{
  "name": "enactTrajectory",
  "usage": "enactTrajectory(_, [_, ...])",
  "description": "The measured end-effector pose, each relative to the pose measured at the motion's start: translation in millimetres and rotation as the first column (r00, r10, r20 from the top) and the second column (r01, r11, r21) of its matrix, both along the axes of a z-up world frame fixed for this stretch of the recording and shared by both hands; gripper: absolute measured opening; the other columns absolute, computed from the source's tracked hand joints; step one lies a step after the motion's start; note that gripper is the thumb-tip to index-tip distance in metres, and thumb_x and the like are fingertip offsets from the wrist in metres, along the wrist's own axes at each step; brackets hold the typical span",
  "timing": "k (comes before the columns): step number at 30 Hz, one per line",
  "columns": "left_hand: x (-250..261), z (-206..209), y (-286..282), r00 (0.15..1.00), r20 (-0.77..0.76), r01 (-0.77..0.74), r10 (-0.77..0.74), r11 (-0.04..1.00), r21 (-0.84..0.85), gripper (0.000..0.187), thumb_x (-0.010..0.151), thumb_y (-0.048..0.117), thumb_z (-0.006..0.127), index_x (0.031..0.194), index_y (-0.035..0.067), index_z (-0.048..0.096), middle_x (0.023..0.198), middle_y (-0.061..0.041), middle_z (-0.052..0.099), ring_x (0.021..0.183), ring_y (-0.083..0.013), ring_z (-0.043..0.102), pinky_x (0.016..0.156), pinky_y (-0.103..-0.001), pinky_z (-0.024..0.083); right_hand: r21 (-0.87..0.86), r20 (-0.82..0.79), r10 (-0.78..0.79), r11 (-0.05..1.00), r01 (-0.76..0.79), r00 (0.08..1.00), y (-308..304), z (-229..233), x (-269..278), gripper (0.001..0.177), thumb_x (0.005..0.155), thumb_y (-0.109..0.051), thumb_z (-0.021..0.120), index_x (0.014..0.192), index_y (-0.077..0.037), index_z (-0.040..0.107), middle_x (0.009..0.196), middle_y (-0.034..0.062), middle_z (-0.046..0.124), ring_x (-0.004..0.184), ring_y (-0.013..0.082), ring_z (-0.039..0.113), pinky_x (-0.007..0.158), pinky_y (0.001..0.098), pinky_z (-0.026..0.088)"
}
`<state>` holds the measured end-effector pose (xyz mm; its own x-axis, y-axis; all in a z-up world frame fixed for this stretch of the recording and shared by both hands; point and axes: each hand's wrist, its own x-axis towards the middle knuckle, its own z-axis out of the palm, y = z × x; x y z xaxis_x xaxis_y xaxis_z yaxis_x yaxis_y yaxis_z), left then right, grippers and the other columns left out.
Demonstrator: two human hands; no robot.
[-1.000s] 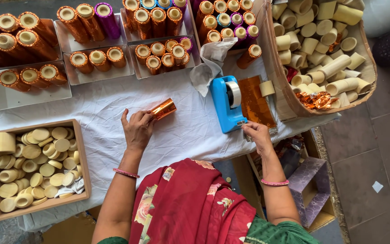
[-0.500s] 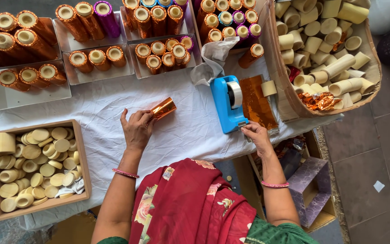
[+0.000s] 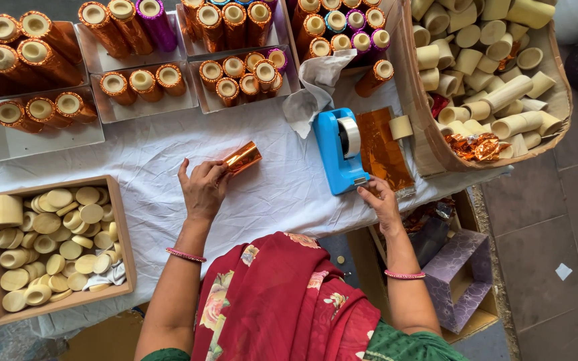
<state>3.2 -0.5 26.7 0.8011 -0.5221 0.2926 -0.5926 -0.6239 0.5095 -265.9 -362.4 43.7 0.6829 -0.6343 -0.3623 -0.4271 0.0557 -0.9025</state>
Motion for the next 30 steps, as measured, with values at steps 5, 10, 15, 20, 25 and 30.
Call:
enactTrajectory(5, [0.1, -0.1, 0.5, 1.000, -0.005, 0.001, -0.001, 1.000, 0.005, 0.020, 0.086, 0.020, 0.082, 0.104, 0.015, 0.075, 0.107, 0.005, 0.071, 0.101, -0.0147, 0.068, 0.120, -0.054, 0.027, -0.028, 0.094, 0.022, 0.999, -0.020, 0.995, 1.2, 7.2, 4.1, 0.014, 0.086, -0.015, 0.080, 0.087, -0.004, 0.071, 0.146, 0.0068, 0.050, 0.103, 0.0112, 0.061, 0.083, 0.0257, 0.050])
enactTrajectory(10, [-0.1, -0.2, -0.6, 1.000, 0.000, -0.003, 0.003, 1.000, 0.005, 0.021, 0.086, 0.020, 0.082, 0.105, 0.015, 0.075, 0.107, 0.004, 0.071, 0.101, -0.0150, 0.067, 0.120, -0.054, 0.027, -0.022, 0.126, 0.086, 0.996, -0.084, 0.988, -4.3, -8.6, -5.9, 0.014, 0.088, -0.012, 0.079, 0.083, -0.002, 0.070, 0.144, 0.0044, 0.049, 0.089, 0.0062, 0.059, 0.077, 0.0224, 0.049])
enactTrajectory(15, [-0.9, -0.3, 0.4, 1.000, -0.011, -0.004, 0.004, 1.000, -0.001, 0.020, 0.087, 0.020, 0.082, 0.104, 0.015, 0.075, 0.106, 0.005, 0.071, 0.100, -0.0146, 0.067, 0.121, -0.053, 0.027, -0.010, 0.109, 0.049, 0.999, -0.049, 0.993, -3.9, -13.0, -11.5, 0.017, 0.093, -0.015, 0.076, 0.085, 0.000, 0.073, 0.126, 0.0014, 0.050, 0.084, 0.0053, 0.055, 0.074, 0.0230, 0.045])
enactTrajectory(20, [-0.9, 1.1, -0.7, 1.000, -0.003, -0.005, 0.005, 1.000, 0.006, 0.021, 0.085, 0.021, 0.082, 0.104, 0.015, 0.075, 0.106, 0.004, 0.071, 0.100, -0.0146, 0.067, 0.120, -0.054, 0.027, 0.068, 0.086, 0.016, 0.997, -0.022, 0.996, -8.0, -29.4, -16.4, 0.016, 0.092, -0.016, 0.077, 0.085, -0.002, 0.073, 0.102, -0.0004, 0.057, 0.083, 0.0073, 0.056, 0.076, 0.0228, 0.044])
enactTrajectory(25, [-1.9, 0.8, 0.4, 1.000, -0.006, -0.008, 0.008, 1.000, 0.015, 0.020, 0.086, 0.021, 0.082, 0.104, 0.015, 0.075, 0.106, 0.005, 0.071, 0.099, -0.0143, 0.068, 0.120, -0.053, 0.027, 0.160, 0.013, -0.054, 0.986, 0.051, 0.998, -2.5, -37.4, -8.4, 0.018, 0.093, -0.019, 0.078, 0.084, -0.004, 0.073, 0.085, -0.0026, 0.066, 0.081, 0.0077, 0.055, 0.076, 0.0234, 0.043])
enactTrajectory(30, [-1.7, -0.1, 0.1, 1.000, -0.007, -0.002, 0.002, 1.000, 0.021, 0.022, 0.086, 0.021, 0.083, 0.105, 0.015, 0.074, 0.106, 0.005, 0.071, 0.098, -0.0143, 0.068, 0.120, -0.053, 0.028, 0.115, 0.018, -0.160, 0.981, 0.156, 0.987, 2.4, -36.8, -2.0, 0.012, 0.090, -0.018, 0.080, 0.087, -0.008, 0.074, 0.081, -0.0027, 0.066, 0.073, 0.0080, 0.057, 0.071, 0.0239, 0.047])
